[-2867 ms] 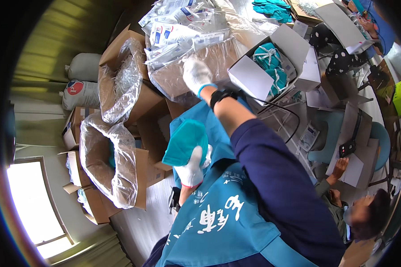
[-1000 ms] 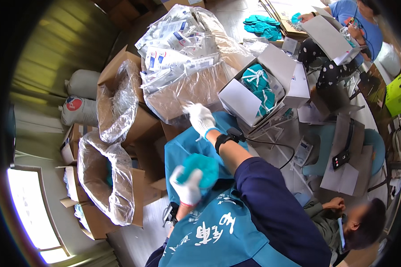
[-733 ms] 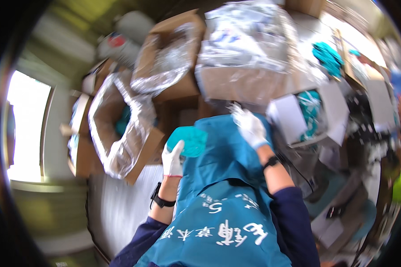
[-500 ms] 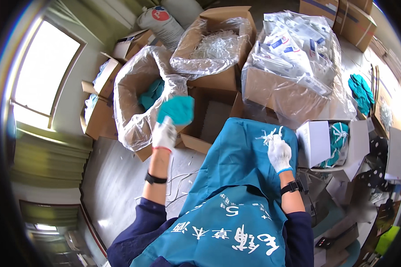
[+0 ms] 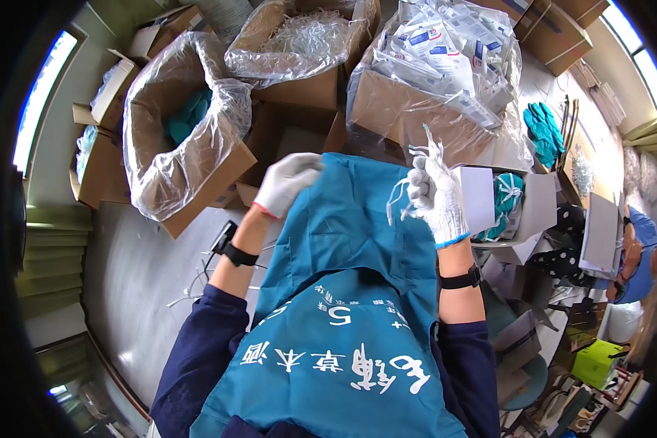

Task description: The person repeatedly picks up teal face masks, folds them, and places them into small white cardboard boxes. The person also handles white elastic strings and places them into the boxes. The workspace is cluttered with cardboard boxes and plastic packaging.

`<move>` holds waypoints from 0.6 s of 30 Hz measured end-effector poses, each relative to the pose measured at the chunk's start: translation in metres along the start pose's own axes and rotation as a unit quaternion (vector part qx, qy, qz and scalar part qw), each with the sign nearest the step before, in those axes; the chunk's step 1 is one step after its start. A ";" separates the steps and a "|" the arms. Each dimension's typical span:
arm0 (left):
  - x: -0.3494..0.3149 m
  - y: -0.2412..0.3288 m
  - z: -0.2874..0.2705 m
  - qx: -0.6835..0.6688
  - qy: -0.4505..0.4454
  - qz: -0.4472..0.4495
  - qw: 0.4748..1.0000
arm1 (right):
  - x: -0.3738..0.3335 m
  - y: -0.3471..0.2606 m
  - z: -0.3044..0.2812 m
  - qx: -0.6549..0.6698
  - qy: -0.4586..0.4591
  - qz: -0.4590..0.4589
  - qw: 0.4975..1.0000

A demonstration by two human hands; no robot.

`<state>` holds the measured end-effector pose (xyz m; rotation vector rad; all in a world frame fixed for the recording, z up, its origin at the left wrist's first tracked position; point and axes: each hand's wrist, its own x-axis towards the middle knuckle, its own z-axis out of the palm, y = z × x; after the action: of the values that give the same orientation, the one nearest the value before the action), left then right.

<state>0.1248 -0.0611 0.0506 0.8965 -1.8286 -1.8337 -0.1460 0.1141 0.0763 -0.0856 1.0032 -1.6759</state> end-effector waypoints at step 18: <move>0.033 0.005 0.104 -0.040 -0.272 -0.047 0.960 | -0.019 -0.008 0.014 0.049 -0.090 -0.016 0.995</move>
<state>0.0296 -0.0075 0.0436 0.4782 -2.0187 -2.3705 -0.1379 0.1216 0.0986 -0.1860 0.7867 -1.7113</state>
